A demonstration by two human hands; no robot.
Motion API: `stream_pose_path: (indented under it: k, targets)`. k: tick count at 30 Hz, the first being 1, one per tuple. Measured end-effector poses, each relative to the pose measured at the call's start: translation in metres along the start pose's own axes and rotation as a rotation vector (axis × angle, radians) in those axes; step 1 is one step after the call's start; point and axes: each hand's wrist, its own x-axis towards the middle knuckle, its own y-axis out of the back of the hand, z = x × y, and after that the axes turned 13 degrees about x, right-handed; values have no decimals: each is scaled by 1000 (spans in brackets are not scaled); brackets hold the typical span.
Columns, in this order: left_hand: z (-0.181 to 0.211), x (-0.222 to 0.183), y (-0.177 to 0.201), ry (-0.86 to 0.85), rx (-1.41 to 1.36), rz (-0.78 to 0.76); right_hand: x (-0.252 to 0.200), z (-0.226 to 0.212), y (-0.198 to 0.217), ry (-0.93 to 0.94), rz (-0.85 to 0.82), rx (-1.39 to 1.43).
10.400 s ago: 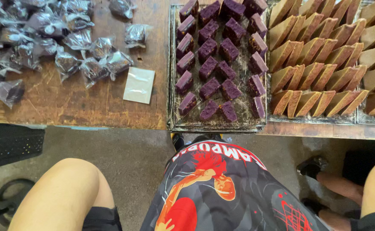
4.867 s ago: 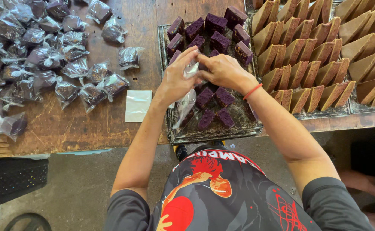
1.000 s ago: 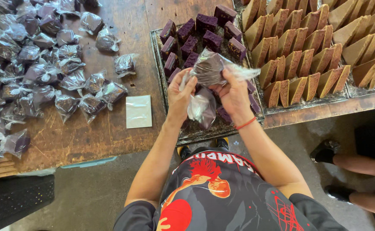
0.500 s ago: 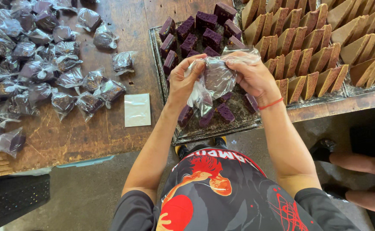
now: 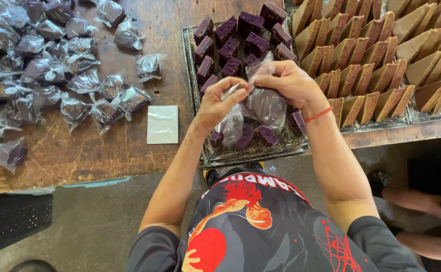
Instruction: The person places individual slices of purple bread into clear plastic bags by hand.
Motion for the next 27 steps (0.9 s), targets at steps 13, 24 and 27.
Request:
stream_pose_path:
  k: [13, 24, 27]
  targets:
    - [79, 10, 42, -424, 889, 119, 9, -23, -32, 422, -368, -398]
    - [118, 14, 55, -423, 933, -148, -26, -85, -40, 354, -269, -403]
    - [119, 11, 58, -487, 931, -176, -31, -99, -36, 414, -329, -723]
